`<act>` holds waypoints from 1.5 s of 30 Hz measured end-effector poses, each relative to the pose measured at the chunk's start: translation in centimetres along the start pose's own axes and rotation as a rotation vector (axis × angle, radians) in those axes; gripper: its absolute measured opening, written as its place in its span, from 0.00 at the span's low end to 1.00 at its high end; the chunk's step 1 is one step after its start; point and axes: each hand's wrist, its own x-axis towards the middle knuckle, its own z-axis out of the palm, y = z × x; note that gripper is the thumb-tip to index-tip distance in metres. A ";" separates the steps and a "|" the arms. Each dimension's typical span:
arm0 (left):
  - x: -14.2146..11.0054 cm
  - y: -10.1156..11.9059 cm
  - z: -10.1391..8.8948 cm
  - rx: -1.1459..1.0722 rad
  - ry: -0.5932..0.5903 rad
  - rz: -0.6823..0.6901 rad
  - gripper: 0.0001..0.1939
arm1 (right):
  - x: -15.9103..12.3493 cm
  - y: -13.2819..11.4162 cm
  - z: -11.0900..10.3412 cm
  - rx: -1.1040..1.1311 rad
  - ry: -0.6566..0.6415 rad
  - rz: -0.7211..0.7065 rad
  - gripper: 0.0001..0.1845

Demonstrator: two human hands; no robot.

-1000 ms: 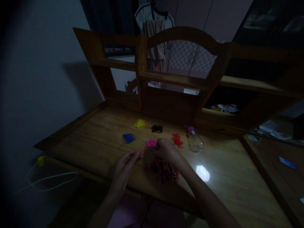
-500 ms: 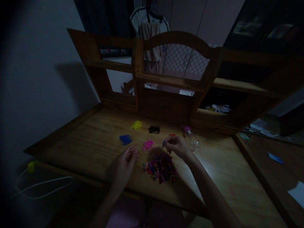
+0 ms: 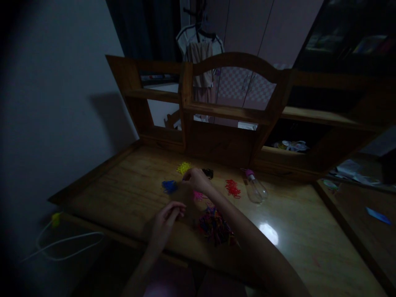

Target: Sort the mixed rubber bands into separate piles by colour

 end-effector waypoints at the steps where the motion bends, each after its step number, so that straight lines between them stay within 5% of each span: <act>1: 0.0 0.0 0.0 0.005 -0.007 -0.001 0.11 | 0.9 -0.4 0.7 0.002 -0.021 -0.013 0.07; 5: -0.2 0.3 -0.1 0.068 -0.035 0.032 0.10 | 2.8 -1.5 2.5 0.016 -0.070 -0.056 0.04; 9: -0.2 0.5 0.0 0.100 -0.059 0.035 0.11 | 1.9 -0.8 1.1 0.031 -0.051 -0.090 0.07; 14: -0.3 0.7 0.0 0.116 -0.076 0.035 0.12 | -2.7 2.8 -4.0 0.043 0.100 -0.099 0.07; 19: -0.3 0.8 0.1 0.197 -0.098 0.013 0.12 | -9.2 6.8 -7.1 0.119 0.014 0.053 0.17; 26: -0.4 1.0 0.3 0.367 -0.128 0.040 0.11 | -13.8 8.0 -4.8 0.300 -0.083 0.052 0.15; 38: 2.2 1.6 5.2 0.770 -0.363 0.418 0.14 | -15.0 9.1 -3.8 0.406 -0.135 0.008 0.13; 45: 4.2 1.0 6.1 0.912 -0.435 0.481 0.07 | -15.0 9.6 -3.8 0.443 -0.161 -0.048 0.08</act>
